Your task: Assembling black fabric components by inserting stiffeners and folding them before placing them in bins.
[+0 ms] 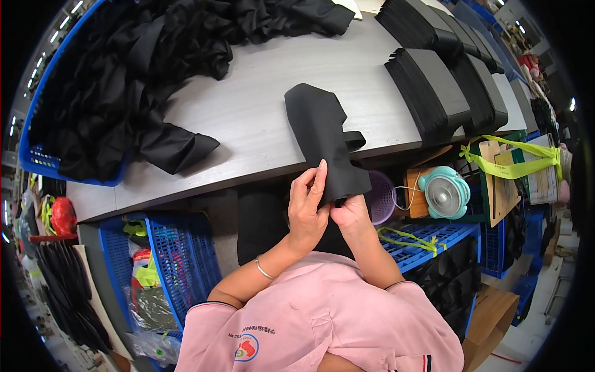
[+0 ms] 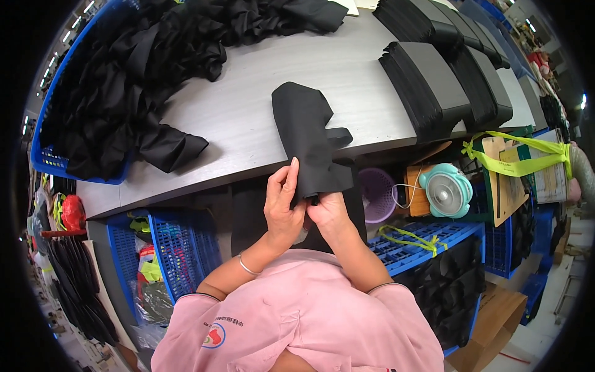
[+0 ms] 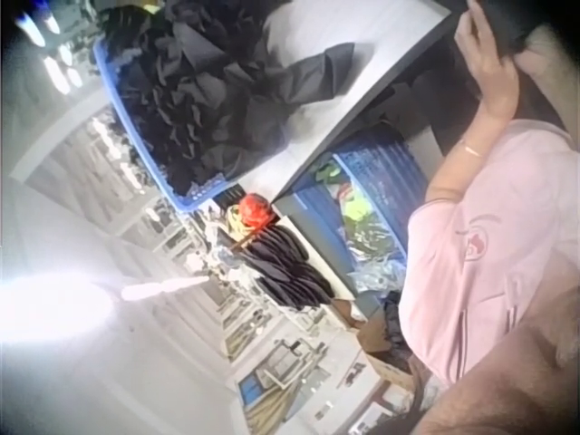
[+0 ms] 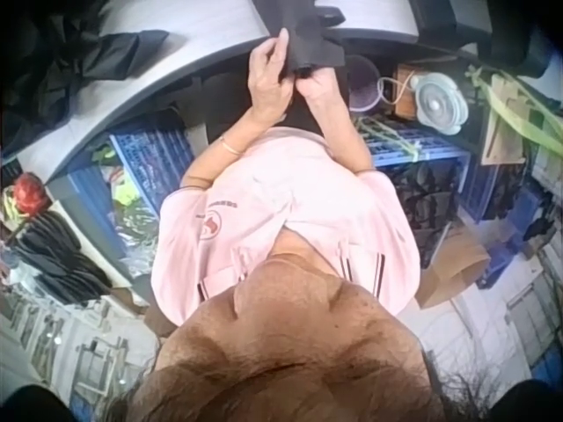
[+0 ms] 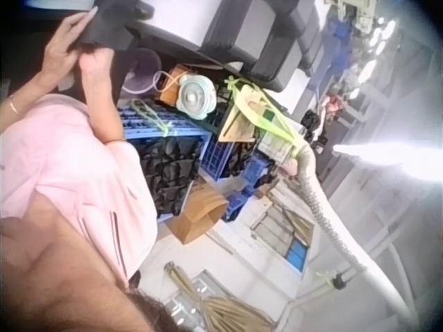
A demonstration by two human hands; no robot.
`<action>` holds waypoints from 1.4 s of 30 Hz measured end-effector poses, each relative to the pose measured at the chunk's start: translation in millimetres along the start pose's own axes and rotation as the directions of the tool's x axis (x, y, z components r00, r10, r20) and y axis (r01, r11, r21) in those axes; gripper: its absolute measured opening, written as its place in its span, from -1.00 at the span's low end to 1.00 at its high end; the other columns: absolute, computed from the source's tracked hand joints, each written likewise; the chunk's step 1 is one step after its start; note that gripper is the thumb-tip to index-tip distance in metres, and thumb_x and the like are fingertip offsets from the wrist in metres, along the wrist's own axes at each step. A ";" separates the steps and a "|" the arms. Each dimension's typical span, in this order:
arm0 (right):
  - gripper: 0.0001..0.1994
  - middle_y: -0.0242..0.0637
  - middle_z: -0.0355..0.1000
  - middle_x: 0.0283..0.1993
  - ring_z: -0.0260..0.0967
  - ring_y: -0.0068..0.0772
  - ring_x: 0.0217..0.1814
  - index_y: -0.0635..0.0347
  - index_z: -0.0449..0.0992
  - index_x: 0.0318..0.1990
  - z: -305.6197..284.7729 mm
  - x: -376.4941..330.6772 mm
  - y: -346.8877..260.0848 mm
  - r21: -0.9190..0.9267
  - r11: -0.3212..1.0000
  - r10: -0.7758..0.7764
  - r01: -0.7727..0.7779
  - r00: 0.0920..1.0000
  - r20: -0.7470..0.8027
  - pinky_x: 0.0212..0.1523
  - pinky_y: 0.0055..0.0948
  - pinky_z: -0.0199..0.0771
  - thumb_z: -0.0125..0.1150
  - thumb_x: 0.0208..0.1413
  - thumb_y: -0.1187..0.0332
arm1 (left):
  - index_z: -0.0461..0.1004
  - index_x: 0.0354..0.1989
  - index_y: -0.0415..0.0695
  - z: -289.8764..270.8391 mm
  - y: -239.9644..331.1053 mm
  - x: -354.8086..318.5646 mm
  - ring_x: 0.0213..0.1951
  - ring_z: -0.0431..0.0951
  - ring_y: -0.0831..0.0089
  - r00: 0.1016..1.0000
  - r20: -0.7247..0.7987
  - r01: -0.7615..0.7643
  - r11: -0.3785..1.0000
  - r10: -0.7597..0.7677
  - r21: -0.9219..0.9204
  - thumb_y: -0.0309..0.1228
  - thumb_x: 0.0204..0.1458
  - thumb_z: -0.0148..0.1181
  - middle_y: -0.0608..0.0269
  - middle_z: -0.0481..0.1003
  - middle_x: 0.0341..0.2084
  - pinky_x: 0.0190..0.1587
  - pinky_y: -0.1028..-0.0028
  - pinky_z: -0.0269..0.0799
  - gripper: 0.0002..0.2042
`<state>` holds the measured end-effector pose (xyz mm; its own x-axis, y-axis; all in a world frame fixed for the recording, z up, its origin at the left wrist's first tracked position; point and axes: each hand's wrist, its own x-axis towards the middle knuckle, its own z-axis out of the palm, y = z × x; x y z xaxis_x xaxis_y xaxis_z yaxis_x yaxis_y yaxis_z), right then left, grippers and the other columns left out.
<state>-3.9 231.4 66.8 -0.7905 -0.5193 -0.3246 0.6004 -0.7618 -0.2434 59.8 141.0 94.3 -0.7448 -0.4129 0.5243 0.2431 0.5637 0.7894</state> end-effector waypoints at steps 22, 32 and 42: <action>-0.66 -0.32 0.49 0.04 0.37 -0.45 0.03 0.26 0.50 0.06 -4.2 45.5 39.4 -0.435 0.744 -0.566 0.508 0.824 -0.006 0.04 -0.36 0.41 0.25 0.15 0.36 | 0.20 0.32 -0.42 -14.3 -2.2 5.7 0.20 0.40 0.13 0.951 0.160 0.306 0.878 -0.265 -0.367 -0.42 0.14 -0.03 -0.09 0.35 0.23 0.28 0.27 0.24 -0.44; -0.73 -0.19 0.41 0.12 0.25 -0.21 0.21 0.27 0.46 0.03 -49.7 71.2 34.2 -0.876 -0.121 -0.384 0.467 0.792 0.475 0.26 -0.15 0.19 0.13 0.26 0.32 | 0.41 0.11 -0.48 -13.8 -26.6 -8.4 -0.21 0.55 0.25 0.906 0.019 0.421 0.896 -0.423 -0.141 -0.42 0.15 -0.07 -0.25 0.54 -0.11 -0.05 0.27 0.46 -0.57; -0.72 0.09 0.50 -0.06 0.44 0.08 0.07 0.33 0.51 -0.14 6.2 43.6 11.8 -0.767 -0.634 -0.097 0.098 0.974 0.205 0.07 -0.12 0.44 0.09 0.03 0.37 | 0.43 -0.06 -0.40 11.7 -84.0 -23.5 -0.27 0.54 0.36 0.625 0.281 0.711 0.381 -0.729 -0.591 -0.50 0.11 -0.11 0.12 0.52 -0.28 -0.24 0.41 0.49 -0.70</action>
<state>-32.1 197.3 55.5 -0.8532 -0.5108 -0.1054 -0.3652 0.7294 -0.5785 49.6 111.7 11.9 -0.8171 -0.4673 -0.3375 -0.0695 -0.5014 0.8624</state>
